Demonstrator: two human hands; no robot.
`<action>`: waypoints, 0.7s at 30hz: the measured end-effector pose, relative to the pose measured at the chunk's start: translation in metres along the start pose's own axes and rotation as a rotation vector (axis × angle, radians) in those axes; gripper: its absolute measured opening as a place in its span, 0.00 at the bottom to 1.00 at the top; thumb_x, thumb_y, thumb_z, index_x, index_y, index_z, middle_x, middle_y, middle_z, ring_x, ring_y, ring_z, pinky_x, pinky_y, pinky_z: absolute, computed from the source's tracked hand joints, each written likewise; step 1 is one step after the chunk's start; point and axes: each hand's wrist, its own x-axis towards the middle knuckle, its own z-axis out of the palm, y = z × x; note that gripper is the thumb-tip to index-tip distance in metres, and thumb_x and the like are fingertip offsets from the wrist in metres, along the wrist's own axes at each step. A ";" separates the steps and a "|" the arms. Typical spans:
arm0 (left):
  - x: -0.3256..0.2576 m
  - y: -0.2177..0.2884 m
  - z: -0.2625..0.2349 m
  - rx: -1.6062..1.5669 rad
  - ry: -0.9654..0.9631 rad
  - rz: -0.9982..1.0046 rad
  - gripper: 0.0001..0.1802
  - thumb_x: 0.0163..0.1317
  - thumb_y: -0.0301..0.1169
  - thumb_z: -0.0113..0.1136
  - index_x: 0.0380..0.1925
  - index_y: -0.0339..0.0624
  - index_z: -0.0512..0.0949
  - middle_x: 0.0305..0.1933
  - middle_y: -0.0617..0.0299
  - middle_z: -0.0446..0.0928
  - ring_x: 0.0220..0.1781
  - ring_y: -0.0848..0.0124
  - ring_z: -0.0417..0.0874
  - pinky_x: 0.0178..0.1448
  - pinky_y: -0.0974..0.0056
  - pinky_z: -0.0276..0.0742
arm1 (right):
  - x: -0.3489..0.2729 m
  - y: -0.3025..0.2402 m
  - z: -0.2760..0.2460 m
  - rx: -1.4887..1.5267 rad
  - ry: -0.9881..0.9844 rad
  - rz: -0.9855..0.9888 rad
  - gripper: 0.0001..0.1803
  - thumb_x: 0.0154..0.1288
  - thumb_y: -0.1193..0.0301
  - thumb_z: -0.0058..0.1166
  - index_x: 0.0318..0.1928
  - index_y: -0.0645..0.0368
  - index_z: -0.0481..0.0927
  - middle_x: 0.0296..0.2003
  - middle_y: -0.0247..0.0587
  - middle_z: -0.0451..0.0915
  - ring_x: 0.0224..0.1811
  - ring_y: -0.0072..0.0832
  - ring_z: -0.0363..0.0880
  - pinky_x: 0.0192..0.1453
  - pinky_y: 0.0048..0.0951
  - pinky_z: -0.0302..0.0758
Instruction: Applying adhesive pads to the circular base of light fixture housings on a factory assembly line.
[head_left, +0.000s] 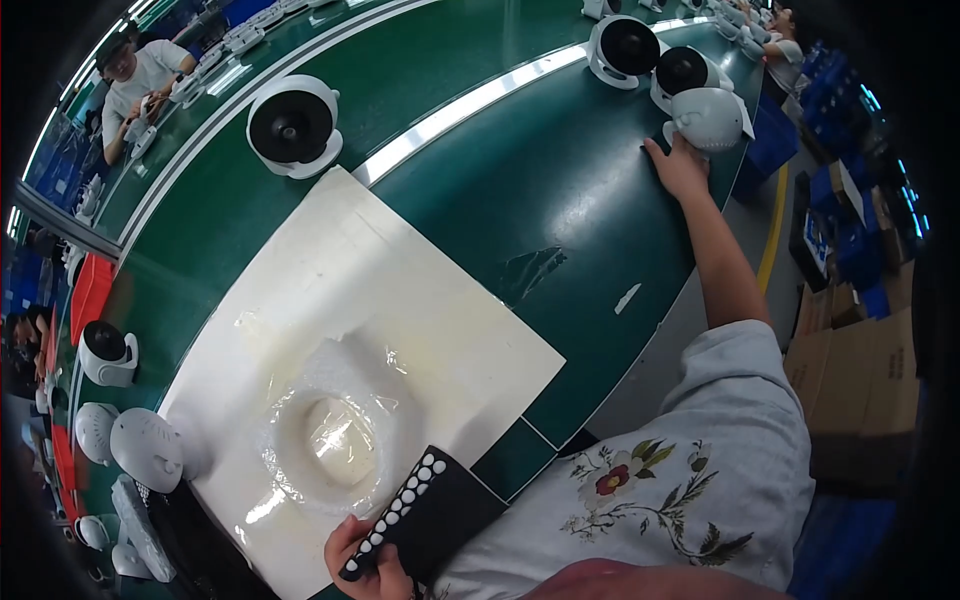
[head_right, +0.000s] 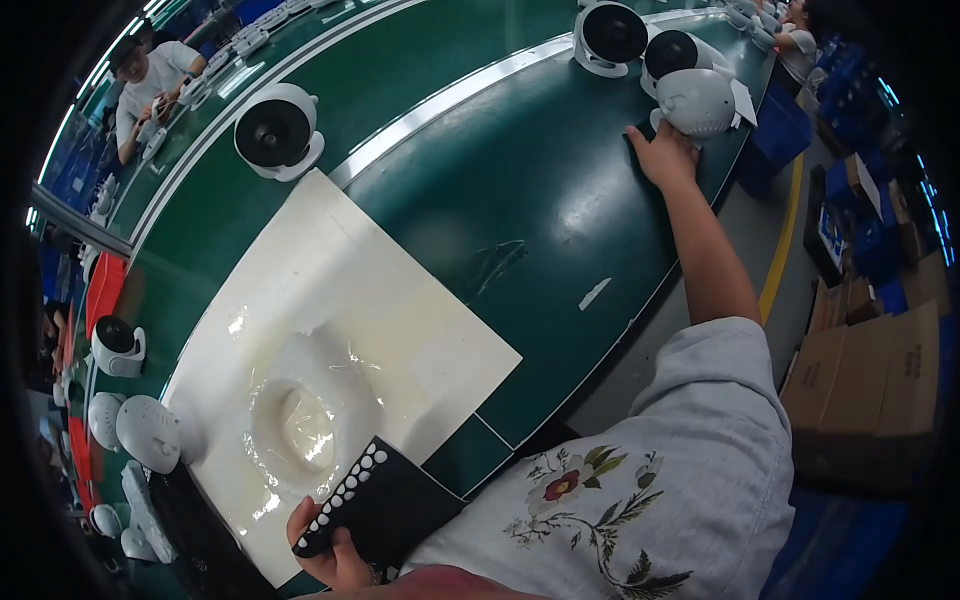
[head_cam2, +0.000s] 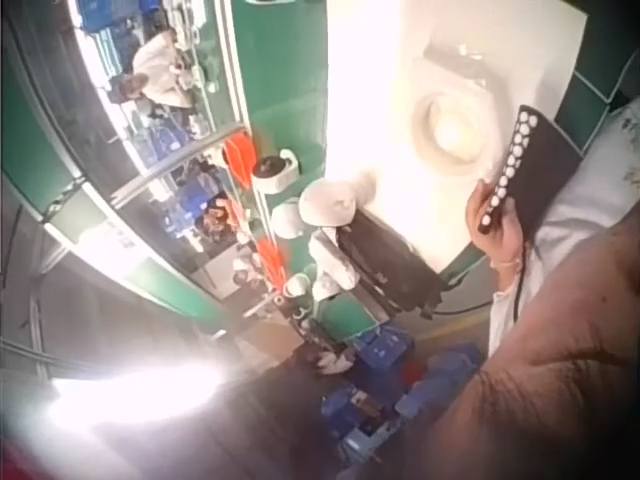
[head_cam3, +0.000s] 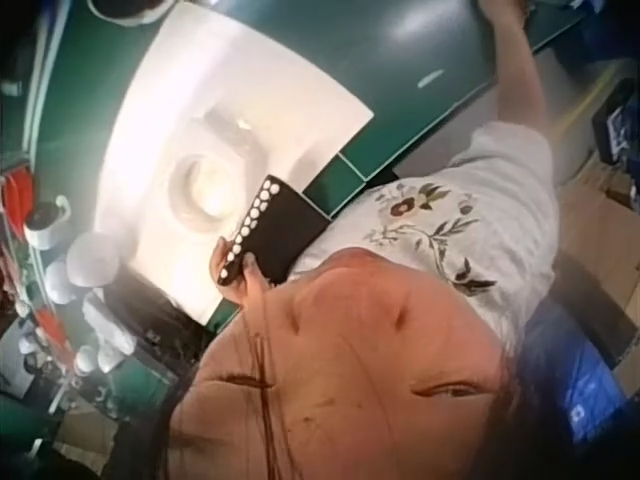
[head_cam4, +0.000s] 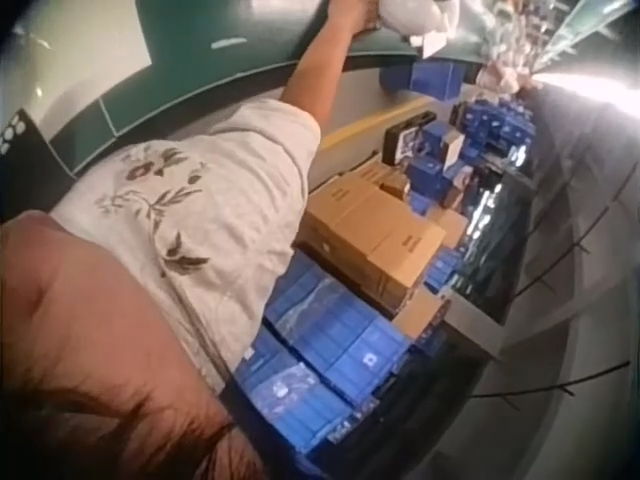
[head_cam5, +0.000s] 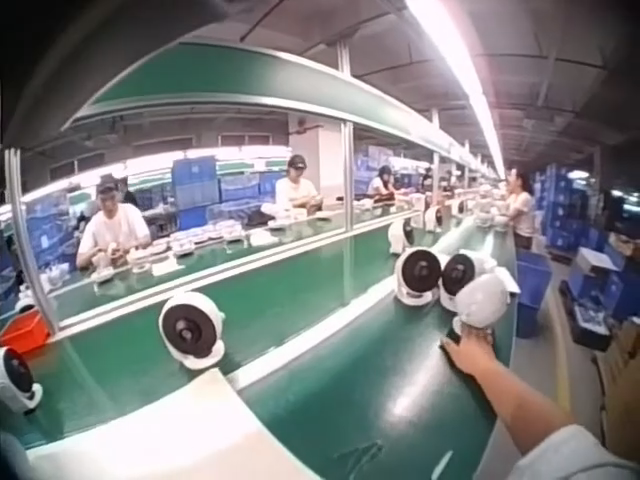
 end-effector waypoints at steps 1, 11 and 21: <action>0.002 -0.002 -0.003 0.026 -0.016 0.038 0.23 0.45 0.25 0.54 0.44 0.29 0.68 0.44 0.54 0.69 0.43 0.69 0.71 0.50 0.67 0.65 | -0.005 -0.004 -0.009 0.006 -0.005 -0.001 0.36 0.59 0.46 0.40 0.60 0.60 0.58 0.59 0.50 0.60 0.63 0.41 0.55 0.64 0.43 0.49; 0.008 0.008 -0.003 0.019 -0.051 0.028 0.10 0.39 0.18 0.57 0.27 0.32 0.74 0.28 0.53 0.74 0.31 0.63 0.75 0.38 0.66 0.69 | -0.133 -0.054 -0.103 1.289 -0.063 -0.450 0.14 0.61 0.68 0.50 0.44 0.64 0.67 0.28 0.35 0.74 0.29 0.16 0.73 0.34 0.14 0.68; 0.008 0.010 -0.012 -0.016 -0.192 0.294 0.07 0.38 0.17 0.56 0.22 0.33 0.72 0.25 0.53 0.74 0.25 0.64 0.74 0.32 0.66 0.69 | -0.243 -0.237 -0.210 1.539 -1.484 -0.707 0.15 0.61 0.64 0.47 0.41 0.63 0.67 0.22 0.31 0.72 0.20 0.15 0.70 0.25 0.14 0.67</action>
